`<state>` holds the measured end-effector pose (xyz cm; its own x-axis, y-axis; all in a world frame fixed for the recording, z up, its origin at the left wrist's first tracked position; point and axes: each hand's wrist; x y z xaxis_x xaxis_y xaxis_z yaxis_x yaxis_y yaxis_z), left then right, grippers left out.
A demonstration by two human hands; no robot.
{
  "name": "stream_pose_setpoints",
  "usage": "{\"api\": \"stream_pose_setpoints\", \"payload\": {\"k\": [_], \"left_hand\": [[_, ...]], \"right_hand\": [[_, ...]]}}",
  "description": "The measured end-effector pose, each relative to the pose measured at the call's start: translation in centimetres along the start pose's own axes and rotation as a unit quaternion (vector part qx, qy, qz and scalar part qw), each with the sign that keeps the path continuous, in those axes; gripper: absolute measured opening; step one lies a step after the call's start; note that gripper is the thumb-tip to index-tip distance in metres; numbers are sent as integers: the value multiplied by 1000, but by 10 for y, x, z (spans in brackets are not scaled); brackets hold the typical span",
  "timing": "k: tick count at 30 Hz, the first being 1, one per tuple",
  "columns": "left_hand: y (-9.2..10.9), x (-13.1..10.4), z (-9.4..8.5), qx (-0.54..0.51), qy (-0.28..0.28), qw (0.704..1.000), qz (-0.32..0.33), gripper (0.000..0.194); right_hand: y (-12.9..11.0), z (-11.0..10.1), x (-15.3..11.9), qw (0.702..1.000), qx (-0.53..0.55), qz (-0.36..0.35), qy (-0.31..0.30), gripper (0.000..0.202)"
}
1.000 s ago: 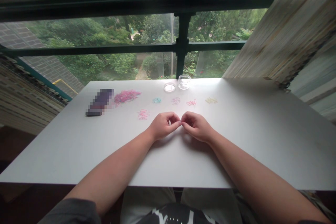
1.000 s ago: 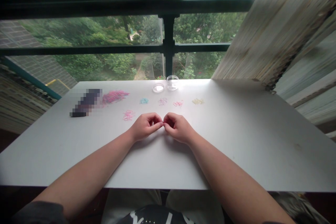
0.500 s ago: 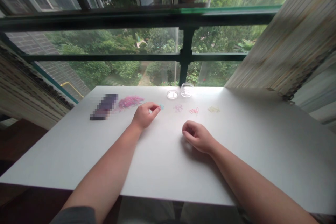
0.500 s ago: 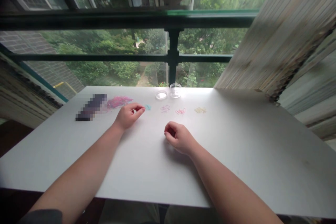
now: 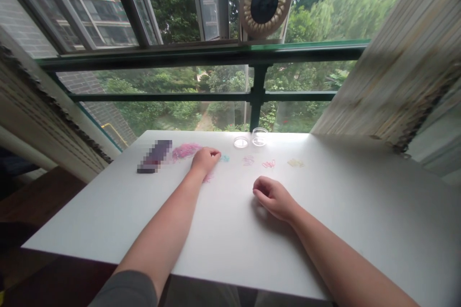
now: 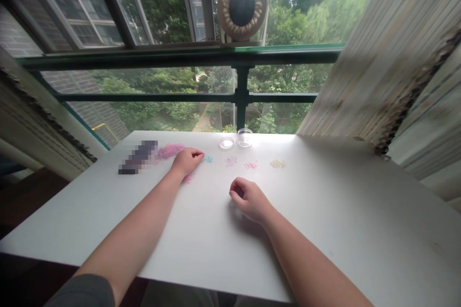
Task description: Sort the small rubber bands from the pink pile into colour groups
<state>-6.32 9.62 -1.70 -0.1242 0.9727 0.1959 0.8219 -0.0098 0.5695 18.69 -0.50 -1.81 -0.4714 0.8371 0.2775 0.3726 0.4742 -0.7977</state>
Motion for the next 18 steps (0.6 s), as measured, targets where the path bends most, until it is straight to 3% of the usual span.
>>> {"api": "stream_pose_setpoints", "payload": {"k": [10,18], "left_hand": [[13,14,-1,53,-33,998,-19,24],[11,18,-14,73,-32,997,-8,26]], "right_hand": [[2,-1,0,1000,-5,-9,-3,6],[-1,-2,1,1000,-4,-8,-4,6]]}}
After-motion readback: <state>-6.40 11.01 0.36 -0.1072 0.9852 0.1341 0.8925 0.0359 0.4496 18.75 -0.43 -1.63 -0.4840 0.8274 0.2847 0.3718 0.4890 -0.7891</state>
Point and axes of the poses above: each hand's wrist, its own x-axis towards the middle knuckle, its own z-axis out of the palm, y = z × x, and after that the axes turned 7 degrees about -z, right-handed
